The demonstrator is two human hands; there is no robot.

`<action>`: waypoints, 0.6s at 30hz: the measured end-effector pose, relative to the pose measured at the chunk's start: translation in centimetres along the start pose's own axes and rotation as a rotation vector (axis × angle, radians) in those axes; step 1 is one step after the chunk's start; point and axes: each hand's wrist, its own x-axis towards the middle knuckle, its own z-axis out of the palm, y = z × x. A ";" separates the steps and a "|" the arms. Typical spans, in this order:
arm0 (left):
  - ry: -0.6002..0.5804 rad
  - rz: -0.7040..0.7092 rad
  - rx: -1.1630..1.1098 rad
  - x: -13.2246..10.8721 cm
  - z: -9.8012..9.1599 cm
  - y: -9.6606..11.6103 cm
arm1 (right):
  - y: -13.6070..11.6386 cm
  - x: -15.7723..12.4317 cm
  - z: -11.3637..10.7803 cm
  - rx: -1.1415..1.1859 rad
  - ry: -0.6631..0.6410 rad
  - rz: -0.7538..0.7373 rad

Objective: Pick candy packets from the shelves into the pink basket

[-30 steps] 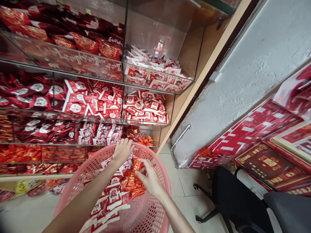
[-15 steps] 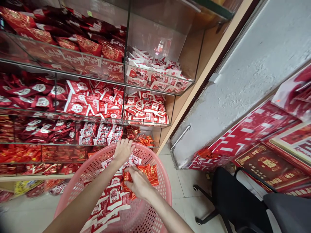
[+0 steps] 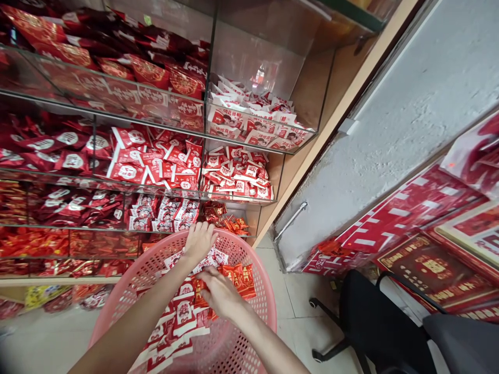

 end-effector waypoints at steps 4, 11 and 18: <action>-0.001 0.008 0.006 0.0 0.1 0.0 | -0.2 0.2 0.5 -0.071 0.000 0.052; 0.016 0.008 0.031 0.0 0.6 -0.1 | -0.9 -0.2 -0.3 -0.078 0.016 0.043; 0.012 0.008 0.001 0.0 0.5 -0.1 | 2.3 3.6 -8.1 -0.150 0.307 -0.021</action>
